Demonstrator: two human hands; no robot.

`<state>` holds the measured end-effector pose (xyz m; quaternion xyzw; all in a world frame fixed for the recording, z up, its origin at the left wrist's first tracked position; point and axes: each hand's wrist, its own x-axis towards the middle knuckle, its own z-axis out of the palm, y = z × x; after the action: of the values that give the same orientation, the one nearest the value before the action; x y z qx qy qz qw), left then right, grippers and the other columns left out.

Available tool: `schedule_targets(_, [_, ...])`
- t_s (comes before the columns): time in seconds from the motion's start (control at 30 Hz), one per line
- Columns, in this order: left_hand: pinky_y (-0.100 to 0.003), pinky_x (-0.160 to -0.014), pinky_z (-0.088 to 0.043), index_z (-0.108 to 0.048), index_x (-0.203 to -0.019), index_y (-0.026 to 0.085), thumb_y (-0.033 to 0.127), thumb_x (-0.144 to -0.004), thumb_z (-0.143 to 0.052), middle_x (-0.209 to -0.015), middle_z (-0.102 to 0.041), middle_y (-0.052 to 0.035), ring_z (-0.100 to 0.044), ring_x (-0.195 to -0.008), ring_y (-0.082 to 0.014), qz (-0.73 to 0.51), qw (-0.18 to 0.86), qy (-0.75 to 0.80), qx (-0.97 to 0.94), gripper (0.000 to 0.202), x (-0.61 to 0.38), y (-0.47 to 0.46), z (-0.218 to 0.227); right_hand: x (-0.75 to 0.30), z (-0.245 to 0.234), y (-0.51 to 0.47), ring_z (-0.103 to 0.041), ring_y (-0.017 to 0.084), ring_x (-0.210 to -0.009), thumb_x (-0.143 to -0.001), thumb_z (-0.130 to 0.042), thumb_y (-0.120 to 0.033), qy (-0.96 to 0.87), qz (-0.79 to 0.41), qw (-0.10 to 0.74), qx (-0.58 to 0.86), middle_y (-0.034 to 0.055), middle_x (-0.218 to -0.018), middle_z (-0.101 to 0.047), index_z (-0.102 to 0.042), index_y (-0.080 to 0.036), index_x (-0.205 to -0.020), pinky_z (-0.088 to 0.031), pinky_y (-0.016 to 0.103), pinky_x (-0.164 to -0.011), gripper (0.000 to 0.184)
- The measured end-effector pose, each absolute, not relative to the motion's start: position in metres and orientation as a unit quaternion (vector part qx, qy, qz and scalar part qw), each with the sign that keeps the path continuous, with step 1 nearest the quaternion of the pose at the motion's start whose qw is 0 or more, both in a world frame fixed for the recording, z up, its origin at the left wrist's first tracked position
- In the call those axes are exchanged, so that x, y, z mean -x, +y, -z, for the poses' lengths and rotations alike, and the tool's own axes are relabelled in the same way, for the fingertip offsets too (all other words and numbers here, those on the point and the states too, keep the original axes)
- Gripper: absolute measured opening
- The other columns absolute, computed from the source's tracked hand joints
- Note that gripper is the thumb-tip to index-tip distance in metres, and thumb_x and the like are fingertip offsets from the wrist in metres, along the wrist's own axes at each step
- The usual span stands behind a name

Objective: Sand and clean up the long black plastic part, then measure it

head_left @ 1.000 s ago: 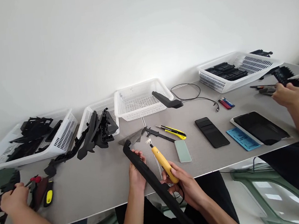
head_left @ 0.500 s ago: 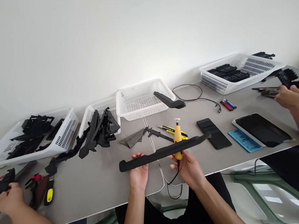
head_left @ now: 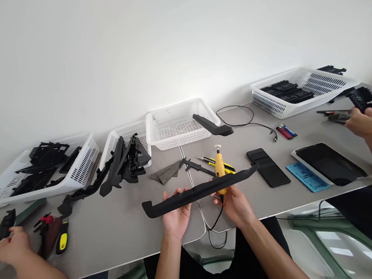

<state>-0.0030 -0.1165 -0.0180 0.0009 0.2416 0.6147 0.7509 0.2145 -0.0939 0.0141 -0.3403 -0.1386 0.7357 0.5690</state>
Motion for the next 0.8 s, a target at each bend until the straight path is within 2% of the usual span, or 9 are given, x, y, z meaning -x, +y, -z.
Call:
schedule_targets(0.13, [-0.037,-0.097,-0.068,-0.081,-0.095,0.018,0.043,-0.108,-0.059,-0.11,-0.083,-0.0139,-0.078,-0.121,-0.0278,-0.648,0.724,0.236,0.015,0.036,0.006,-0.116,0.02,-0.216,-0.015,-0.1,-0.073,0.022,-0.076,-0.076,-0.094,-0.048,-0.155,-0.728,0.56,0.364,0.0011,-0.093,-0.074,-0.07,-0.025,-0.103,-0.053,0.027,-0.052,0.043])
schedule_targets(0.3, [-0.035,-0.105,-0.065,-0.08,-0.095,0.017,0.041,-0.109,-0.057,-0.114,-0.082,-0.0143,-0.077,-0.123,-0.0261,-0.678,0.701,0.218,0.038,0.036,0.008,-0.116,0.023,-0.215,-0.016,-0.118,-0.074,0.018,-0.073,-0.083,-0.09,-0.055,-0.167,-0.733,0.53,0.392,0.0015,-0.105,-0.075,-0.072,-0.026,-0.112,-0.052,0.025,-0.047,0.046])
schedule_targets(0.47, [-0.045,-0.116,-0.058,-0.08,-0.109,0.018,0.042,-0.108,-0.059,-0.117,-0.082,-0.0141,-0.072,-0.134,-0.0304,-0.691,0.685,0.225,0.056,0.031,0.006,-0.116,0.022,-0.214,-0.015,-0.136,-0.074,0.018,-0.069,-0.086,-0.087,-0.053,-0.154,-0.735,0.502,0.429,0.0043,-0.109,-0.079,-0.071,-0.027,-0.124,-0.052,0.025,-0.045,0.048])
schedule_targets(0.57, [-0.046,-0.118,-0.056,-0.078,-0.116,0.018,0.042,-0.107,-0.06,-0.119,-0.082,-0.0139,-0.071,-0.135,-0.0306,-0.69,0.686,0.227,0.04,0.032,0.001,-0.114,0.015,-0.216,-0.019,-0.134,-0.074,0.018,-0.07,-0.086,-0.087,-0.052,-0.143,-0.728,0.513,0.432,0.0039,-0.109,-0.079,-0.071,-0.027,-0.124,-0.053,0.025,-0.047,0.049])
schedule_targets(0.67, [-0.047,-0.117,-0.057,-0.077,-0.122,0.017,0.048,-0.107,-0.062,-0.127,-0.08,-0.015,-0.072,-0.134,-0.0317,-0.659,0.717,0.227,0.003,0.038,-0.007,-0.114,0.004,-0.22,-0.025,-0.121,-0.074,0.017,-0.071,-0.082,-0.09,-0.05,-0.136,-0.723,0.533,0.419,0.0021,-0.106,-0.078,-0.071,-0.027,-0.121,-0.056,0.024,-0.05,0.049])
schedule_targets(0.73, [-0.05,-0.113,-0.059,-0.074,-0.131,0.015,0.056,-0.105,-0.063,-0.135,-0.077,-0.018,-0.072,-0.132,-0.0346,-0.608,0.76,0.23,-0.032,0.049,-0.01,-0.115,0.0,-0.225,-0.026,-0.11,-0.071,0.016,-0.068,-0.081,-0.091,-0.049,-0.13,-0.715,0.549,0.412,0.001,-0.102,-0.076,-0.072,-0.026,-0.116,-0.057,0.024,-0.05,0.046])
schedule_targets(0.8, [-0.046,-0.094,-0.067,-0.072,-0.136,0.014,0.065,-0.103,-0.063,-0.134,-0.076,-0.0218,-0.078,-0.118,-0.0361,-0.54,0.805,0.233,-0.07,0.061,-0.011,-0.118,0.0,-0.231,-0.026,-0.099,-0.07,0.016,-0.066,-0.081,-0.09,-0.047,-0.123,-0.705,0.562,0.415,0.0005,-0.098,-0.075,-0.072,-0.026,-0.11,-0.056,0.024,-0.049,0.04])
